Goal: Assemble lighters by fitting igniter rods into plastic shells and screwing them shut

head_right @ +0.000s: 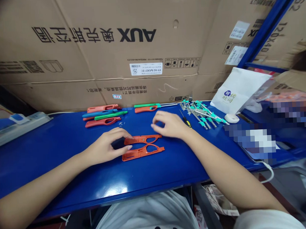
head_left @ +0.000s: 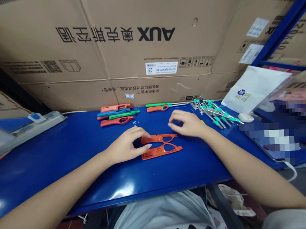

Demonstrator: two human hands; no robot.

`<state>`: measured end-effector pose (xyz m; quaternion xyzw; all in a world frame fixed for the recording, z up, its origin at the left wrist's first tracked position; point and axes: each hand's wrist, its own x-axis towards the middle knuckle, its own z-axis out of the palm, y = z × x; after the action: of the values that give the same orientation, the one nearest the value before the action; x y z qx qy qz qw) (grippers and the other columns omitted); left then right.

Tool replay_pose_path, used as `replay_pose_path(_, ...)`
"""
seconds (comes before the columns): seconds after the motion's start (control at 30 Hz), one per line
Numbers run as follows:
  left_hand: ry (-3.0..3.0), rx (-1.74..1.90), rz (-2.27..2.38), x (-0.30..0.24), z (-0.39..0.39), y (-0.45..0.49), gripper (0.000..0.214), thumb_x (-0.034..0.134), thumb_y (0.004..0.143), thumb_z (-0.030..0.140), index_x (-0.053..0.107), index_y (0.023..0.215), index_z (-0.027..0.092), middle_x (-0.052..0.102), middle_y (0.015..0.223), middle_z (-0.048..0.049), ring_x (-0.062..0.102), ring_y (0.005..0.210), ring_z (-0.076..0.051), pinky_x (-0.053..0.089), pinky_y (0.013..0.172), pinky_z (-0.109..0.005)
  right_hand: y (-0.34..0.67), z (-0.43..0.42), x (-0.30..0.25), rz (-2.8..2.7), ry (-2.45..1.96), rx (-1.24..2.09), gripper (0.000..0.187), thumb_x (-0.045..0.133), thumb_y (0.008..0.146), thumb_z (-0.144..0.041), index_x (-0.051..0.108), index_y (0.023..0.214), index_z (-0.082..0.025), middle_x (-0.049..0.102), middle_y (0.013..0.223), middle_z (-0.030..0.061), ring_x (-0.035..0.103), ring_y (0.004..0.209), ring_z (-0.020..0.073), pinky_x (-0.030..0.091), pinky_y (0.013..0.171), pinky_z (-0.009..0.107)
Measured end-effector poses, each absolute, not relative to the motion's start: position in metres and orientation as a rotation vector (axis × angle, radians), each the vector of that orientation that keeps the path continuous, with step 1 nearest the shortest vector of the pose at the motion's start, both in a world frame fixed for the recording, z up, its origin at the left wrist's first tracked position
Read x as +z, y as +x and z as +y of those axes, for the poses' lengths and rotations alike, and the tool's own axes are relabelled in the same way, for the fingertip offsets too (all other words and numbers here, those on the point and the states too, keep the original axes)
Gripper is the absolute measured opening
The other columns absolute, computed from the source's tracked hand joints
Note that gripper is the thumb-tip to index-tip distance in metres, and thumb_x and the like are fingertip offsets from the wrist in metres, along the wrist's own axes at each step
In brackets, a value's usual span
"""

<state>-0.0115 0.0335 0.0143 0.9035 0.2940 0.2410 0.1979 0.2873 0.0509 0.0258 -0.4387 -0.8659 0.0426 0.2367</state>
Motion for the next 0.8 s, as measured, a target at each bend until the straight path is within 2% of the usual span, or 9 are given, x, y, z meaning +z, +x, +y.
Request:
replay_pose_path(0.1, 2.626, 0.564, 0.751, 0.013, 0.032, -0.013, 0.030, 0.067, 0.092, 0.041, 0.068, 0.115, 0.022, 0.069, 0.118, -0.0080, 0.063, 0.111, -0.025, 0.048, 0.102, -0.041, 0.314, 0.073, 0.023, -2.135, -1.738, -0.076, 0.018, 0.056, 0.093, -0.032, 0.068, 0.101, -0.021, 0.066, 0.112, 0.0097, 0.063, 0.102, 0.0247, 0.049, 0.087, 0.034)
replay_pose_path(0.2, 2.700, 0.440, 0.707, 0.013, 0.028, -0.012, 0.049, 0.068, 0.091, 0.049, 0.061, 0.133, 0.024, 0.062, 0.137, -0.0103, 0.057, 0.127, -0.030, 0.042, 0.111, -0.047, 0.348, 0.091, 0.022, -1.944, -2.031, -0.139, 0.026, 0.058, 0.088, -0.023, 0.068, 0.110, -0.015, 0.063, 0.117, 0.0192, 0.059, 0.115, 0.0336, 0.048, 0.098, 0.042)
replay_pose_path(0.3, 2.739, 0.368, 0.694, 0.013, 0.025, -0.012, 0.064, 0.066, 0.091, 0.055, 0.051, 0.147, 0.027, 0.053, 0.151, -0.0107, 0.050, 0.139, -0.032, 0.039, 0.117, -0.050, 0.382, 0.099, 0.023, -1.723, -2.297, -0.155, 0.035, 0.060, 0.083, -0.016, 0.068, 0.117, -0.012, 0.060, 0.125, 0.0259, 0.059, 0.118, 0.0404, 0.049, 0.096, 0.050)
replay_pose_path(0.37, 2.772, 0.324, 0.676, 0.013, 0.024, -0.011, 0.066, 0.064, 0.093, 0.055, 0.047, 0.151, 0.029, 0.049, 0.157, -0.0093, 0.046, 0.143, -0.033, 0.034, 0.120, -0.052, 0.400, 0.101, 0.026, -1.602, -2.446, -0.124, 0.039, 0.065, 0.078, -0.016, 0.069, 0.116, -0.012, 0.061, 0.126, 0.0269, 0.060, 0.117, 0.0427, 0.051, 0.091, 0.051)
replay_pose_path(0.47, 2.814, 0.255, 0.620, 0.011, 0.023, -0.010, 0.062, 0.060, 0.096, 0.052, 0.046, 0.153, 0.031, 0.044, 0.161, -0.0061, 0.042, 0.147, -0.032, 0.030, 0.124, -0.053, 0.419, 0.104, 0.028, -1.486, -2.607, -0.044, 0.037, 0.071, 0.071, -0.016, 0.071, 0.108, -0.013, 0.066, 0.117, 0.0259, 0.065, 0.109, 0.0427, 0.053, 0.083, 0.048)
replay_pose_path(0.63, 2.840, 0.214, 0.585, 0.008, 0.026, -0.010, 0.053, 0.053, 0.101, 0.044, 0.045, 0.153, 0.034, 0.045, 0.160, -0.0027, 0.043, 0.147, -0.028, 0.036, 0.122, -0.049, 0.426, 0.106, 0.028, -1.480, -2.650, 0.039, 0.021, 0.070, 0.069, -0.011, 0.072, 0.089, -0.017, 0.073, 0.105, 0.0185, 0.069, 0.101, 0.0352, 0.051, 0.081, 0.040)
replay_pose_path(0.8, 2.911, 0.200, 0.581, 0.011, 0.029, -0.011, 0.049, 0.048, 0.104, 0.039, 0.049, 0.152, 0.031, 0.048, 0.158, -0.0028, 0.047, 0.145, -0.027, 0.039, 0.121, -0.047, 0.416, 0.099, 0.038, -1.512, -2.499, -0.068, 0.026, 0.065, 0.077, -0.016, 0.071, 0.102, -0.018, 0.073, 0.109, 0.0180, 0.068, 0.103, 0.0350, 0.050, 0.080, 0.040)
